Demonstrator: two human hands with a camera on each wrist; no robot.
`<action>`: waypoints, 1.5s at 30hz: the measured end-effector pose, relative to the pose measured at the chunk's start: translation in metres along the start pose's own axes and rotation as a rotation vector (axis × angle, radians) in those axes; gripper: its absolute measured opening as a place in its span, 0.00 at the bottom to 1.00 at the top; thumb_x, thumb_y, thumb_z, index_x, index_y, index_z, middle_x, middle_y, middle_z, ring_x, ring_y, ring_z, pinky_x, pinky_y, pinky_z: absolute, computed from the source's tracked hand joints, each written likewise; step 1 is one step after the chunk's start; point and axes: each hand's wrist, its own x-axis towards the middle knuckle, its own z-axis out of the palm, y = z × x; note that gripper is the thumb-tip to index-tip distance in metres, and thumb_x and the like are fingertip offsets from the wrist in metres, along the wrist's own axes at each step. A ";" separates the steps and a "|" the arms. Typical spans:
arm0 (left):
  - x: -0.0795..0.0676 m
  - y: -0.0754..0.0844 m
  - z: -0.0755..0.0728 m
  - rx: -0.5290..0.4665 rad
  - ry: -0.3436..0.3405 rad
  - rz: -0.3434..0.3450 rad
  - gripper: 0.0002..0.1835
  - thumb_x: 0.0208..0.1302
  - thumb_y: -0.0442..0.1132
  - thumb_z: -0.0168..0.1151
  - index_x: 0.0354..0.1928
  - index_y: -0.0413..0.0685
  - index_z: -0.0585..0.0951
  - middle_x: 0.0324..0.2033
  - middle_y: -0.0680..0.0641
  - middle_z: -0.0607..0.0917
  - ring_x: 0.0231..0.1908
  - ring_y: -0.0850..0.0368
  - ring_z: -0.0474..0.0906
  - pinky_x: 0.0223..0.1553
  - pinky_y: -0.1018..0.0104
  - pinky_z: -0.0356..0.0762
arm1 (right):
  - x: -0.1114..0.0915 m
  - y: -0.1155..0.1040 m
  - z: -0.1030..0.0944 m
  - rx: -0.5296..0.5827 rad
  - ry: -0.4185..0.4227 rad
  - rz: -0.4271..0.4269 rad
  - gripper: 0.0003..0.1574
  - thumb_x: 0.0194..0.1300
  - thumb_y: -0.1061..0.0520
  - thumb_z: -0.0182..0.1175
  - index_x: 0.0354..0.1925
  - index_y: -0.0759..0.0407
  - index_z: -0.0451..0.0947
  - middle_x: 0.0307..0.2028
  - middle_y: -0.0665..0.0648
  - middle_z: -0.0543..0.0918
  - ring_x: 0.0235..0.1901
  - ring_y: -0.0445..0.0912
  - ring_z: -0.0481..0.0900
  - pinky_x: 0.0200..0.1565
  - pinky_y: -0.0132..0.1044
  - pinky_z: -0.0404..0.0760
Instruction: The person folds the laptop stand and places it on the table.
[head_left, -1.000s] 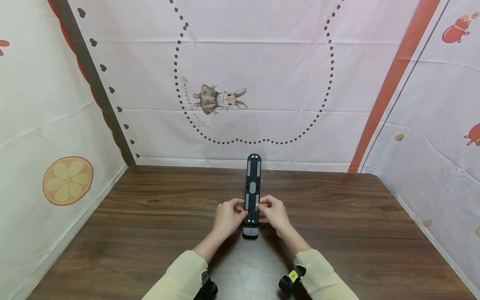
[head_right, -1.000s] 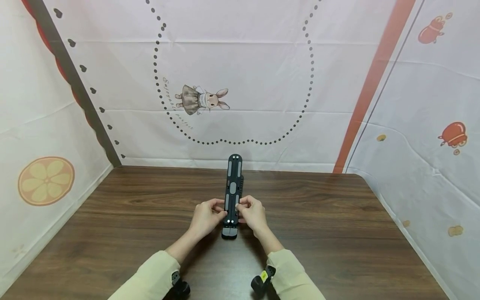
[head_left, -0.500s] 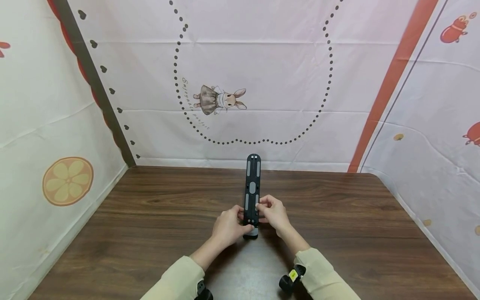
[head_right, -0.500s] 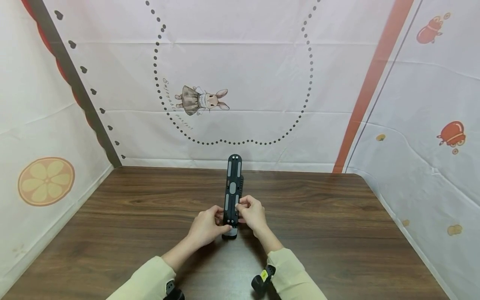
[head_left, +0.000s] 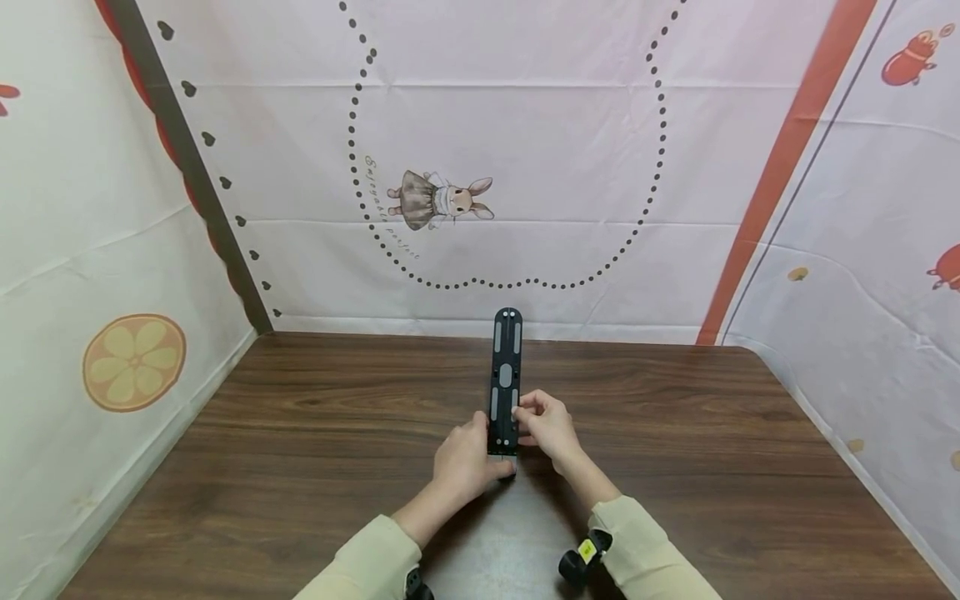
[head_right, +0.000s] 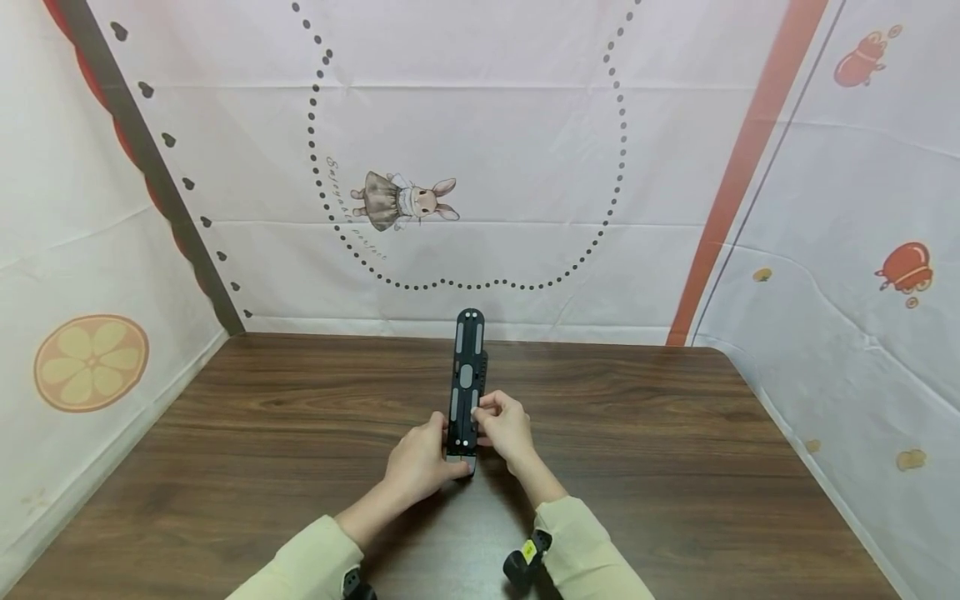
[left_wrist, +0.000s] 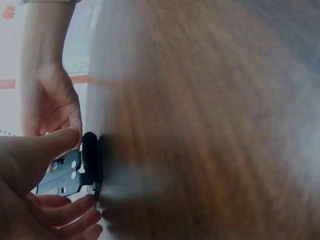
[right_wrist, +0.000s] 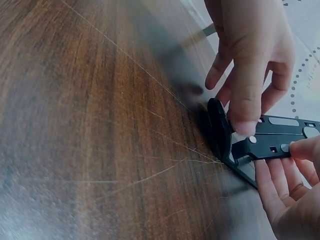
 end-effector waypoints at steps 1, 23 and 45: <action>0.000 0.001 0.001 0.020 0.005 -0.002 0.33 0.37 0.56 0.74 0.41 0.45 0.71 0.25 0.50 0.79 0.23 0.57 0.73 0.19 0.65 0.66 | 0.000 0.000 0.000 -0.002 0.000 0.001 0.08 0.61 0.62 0.58 0.39 0.64 0.75 0.32 0.58 0.78 0.29 0.46 0.81 0.34 0.44 0.82; 0.001 0.011 0.005 0.111 0.004 -0.053 0.39 0.32 0.56 0.77 0.41 0.44 0.67 0.28 0.46 0.77 0.28 0.52 0.73 0.24 0.61 0.69 | 0.000 -0.001 0.001 -0.024 0.012 0.005 0.11 0.62 0.61 0.57 0.42 0.66 0.74 0.31 0.57 0.78 0.27 0.44 0.78 0.35 0.44 0.82; 0.000 -0.005 -0.004 0.051 -0.056 -0.006 0.36 0.36 0.50 0.77 0.46 0.46 0.69 0.29 0.49 0.78 0.27 0.54 0.76 0.21 0.61 0.71 | -0.001 -0.004 -0.004 -0.042 -0.048 0.016 0.05 0.60 0.62 0.59 0.35 0.63 0.74 0.30 0.56 0.81 0.30 0.49 0.83 0.33 0.47 0.82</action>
